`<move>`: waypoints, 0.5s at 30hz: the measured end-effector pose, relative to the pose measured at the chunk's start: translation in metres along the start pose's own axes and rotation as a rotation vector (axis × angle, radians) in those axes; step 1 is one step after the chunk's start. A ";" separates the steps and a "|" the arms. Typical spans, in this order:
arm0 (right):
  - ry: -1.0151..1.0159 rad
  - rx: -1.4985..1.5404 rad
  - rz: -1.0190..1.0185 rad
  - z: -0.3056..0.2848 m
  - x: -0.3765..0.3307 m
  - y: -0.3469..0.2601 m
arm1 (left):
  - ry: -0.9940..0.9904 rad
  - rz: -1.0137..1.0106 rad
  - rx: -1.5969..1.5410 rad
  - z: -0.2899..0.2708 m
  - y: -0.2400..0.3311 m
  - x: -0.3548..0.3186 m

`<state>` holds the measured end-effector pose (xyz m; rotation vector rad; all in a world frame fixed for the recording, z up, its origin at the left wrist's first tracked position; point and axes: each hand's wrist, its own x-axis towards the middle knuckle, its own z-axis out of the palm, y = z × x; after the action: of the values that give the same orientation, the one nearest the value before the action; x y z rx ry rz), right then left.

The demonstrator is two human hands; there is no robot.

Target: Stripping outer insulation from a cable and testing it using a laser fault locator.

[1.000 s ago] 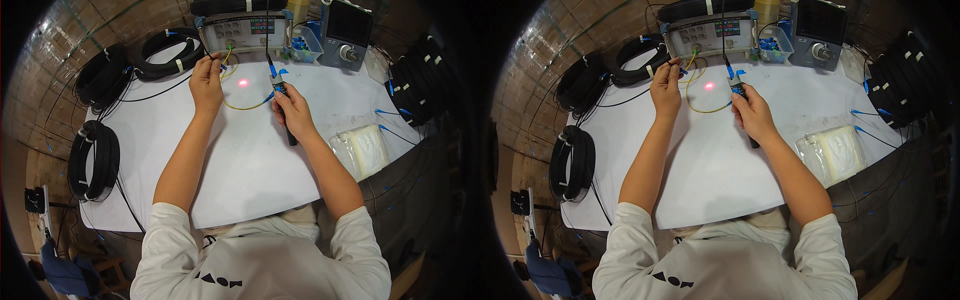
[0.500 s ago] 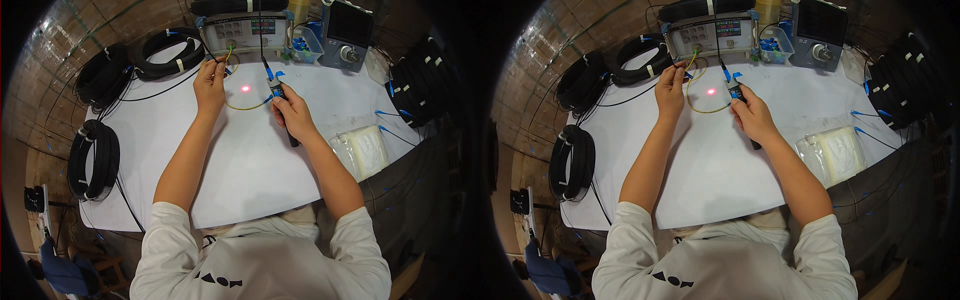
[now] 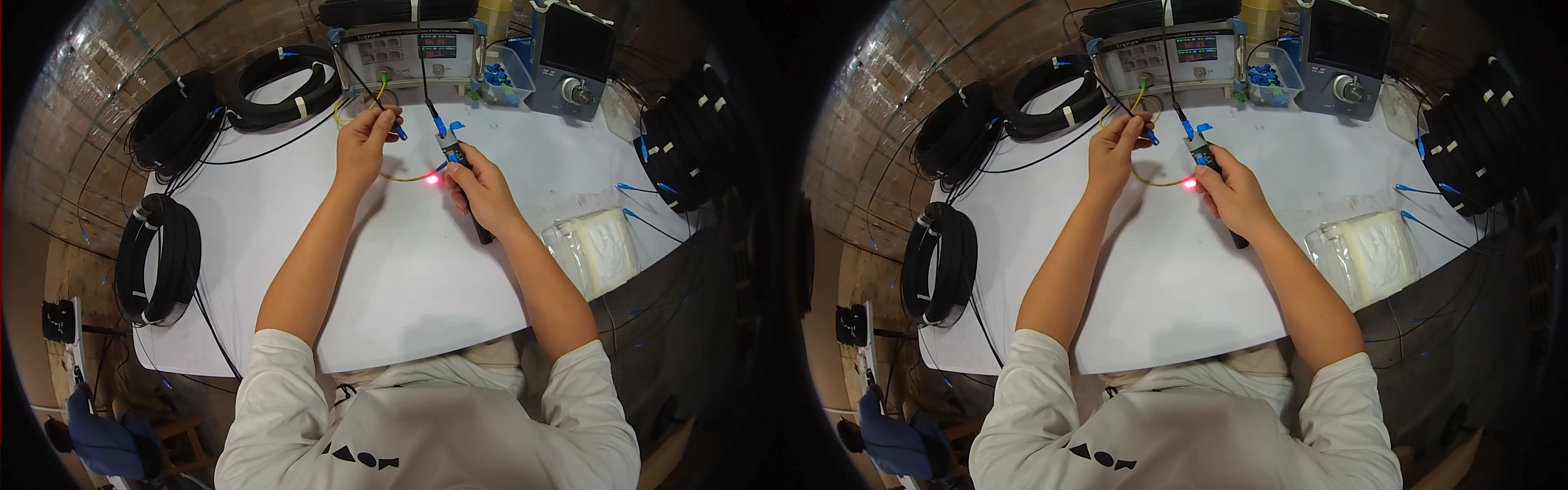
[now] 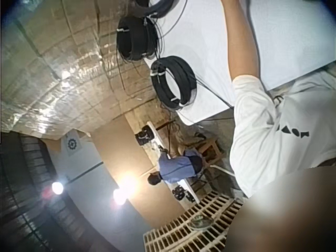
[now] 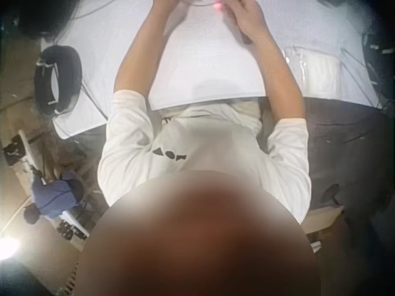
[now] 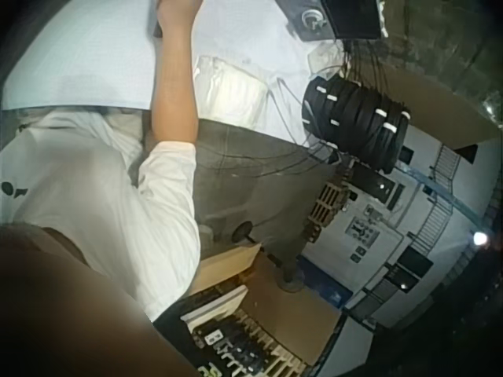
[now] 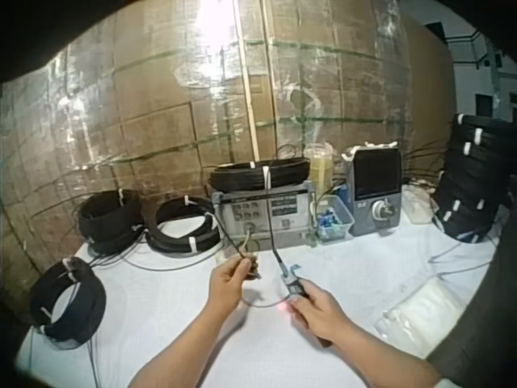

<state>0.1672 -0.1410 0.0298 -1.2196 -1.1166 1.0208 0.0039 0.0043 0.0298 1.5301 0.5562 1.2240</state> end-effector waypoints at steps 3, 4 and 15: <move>-0.032 0.019 -0.001 0.001 -0.001 0.000 | -0.113 -0.054 -0.018 0.004 0.006 -0.004; -0.028 0.015 0.002 0.003 -0.002 -0.005 | -0.170 -0.080 -0.039 0.005 0.007 -0.004; -0.094 -0.106 0.061 0.003 -0.004 -0.001 | -0.317 -0.236 -0.113 0.005 0.005 -0.009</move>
<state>0.1632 -0.1443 0.0300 -1.3075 -1.2261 1.0864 0.0038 -0.0070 0.0308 1.4785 0.4352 0.8002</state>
